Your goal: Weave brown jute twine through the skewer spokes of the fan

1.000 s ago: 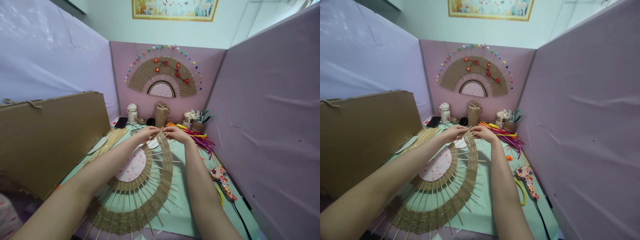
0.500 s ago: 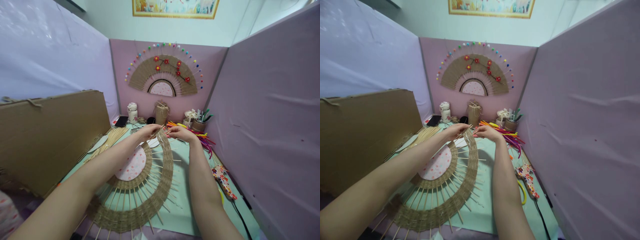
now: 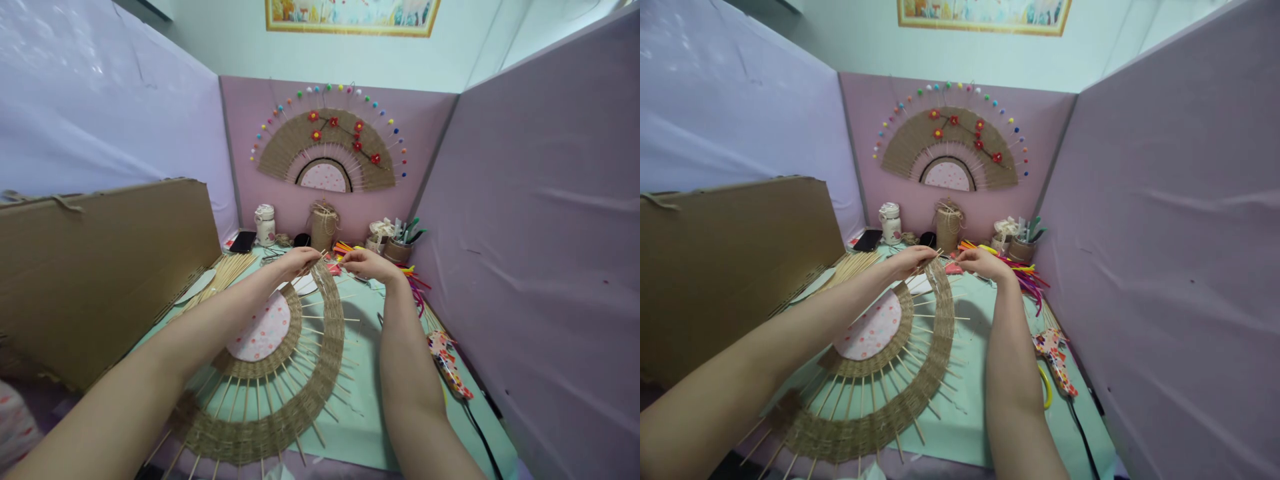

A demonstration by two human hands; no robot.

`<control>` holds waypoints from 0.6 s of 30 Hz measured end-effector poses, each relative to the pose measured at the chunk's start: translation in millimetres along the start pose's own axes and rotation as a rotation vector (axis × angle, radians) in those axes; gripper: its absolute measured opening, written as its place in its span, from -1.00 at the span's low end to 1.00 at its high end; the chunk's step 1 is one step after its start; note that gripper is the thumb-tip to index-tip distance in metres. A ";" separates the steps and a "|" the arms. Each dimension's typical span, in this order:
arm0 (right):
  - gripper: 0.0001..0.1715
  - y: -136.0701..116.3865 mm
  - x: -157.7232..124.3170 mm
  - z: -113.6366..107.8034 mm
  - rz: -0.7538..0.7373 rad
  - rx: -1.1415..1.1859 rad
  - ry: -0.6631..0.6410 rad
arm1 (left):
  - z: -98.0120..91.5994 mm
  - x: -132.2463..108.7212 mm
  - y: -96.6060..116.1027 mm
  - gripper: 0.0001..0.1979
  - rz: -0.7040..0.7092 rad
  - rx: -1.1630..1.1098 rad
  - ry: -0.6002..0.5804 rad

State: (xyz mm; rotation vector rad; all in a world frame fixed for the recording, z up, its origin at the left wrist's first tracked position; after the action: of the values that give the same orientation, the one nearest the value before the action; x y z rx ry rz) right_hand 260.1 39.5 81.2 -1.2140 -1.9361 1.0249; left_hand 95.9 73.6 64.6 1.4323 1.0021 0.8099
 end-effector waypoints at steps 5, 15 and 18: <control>-0.66 -6.0 -2.8 -7.6 -0.014 0.013 0.095 | -0.9 4.3 -3.1 -0.92 0.013 -0.005 0.001; -0.63 -23.3 -11.9 -3.0 -0.039 0.061 0.014 | -2.1 11.1 -9.5 -0.91 0.013 -0.007 -0.017; -0.65 -22.8 -12.4 -0.4 -0.047 0.054 -0.020 | -2.2 10.4 -8.5 -0.89 0.012 -0.006 -0.018</control>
State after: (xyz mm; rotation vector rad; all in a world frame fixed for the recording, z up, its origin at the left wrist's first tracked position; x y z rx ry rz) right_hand 255.2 22.0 99.7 -1.1272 -1.9299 1.0620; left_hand 97.0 83.8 55.7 1.4399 0.9775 0.8071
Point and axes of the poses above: each hand's wrist, its own x-axis towards the middle knuckle, its own z-axis out of the palm, y = z × x, the point moved 7 cm from there along x, towards the middle knuckle, and after that the axes turned 2 degrees about x, right-handed, at the moved point
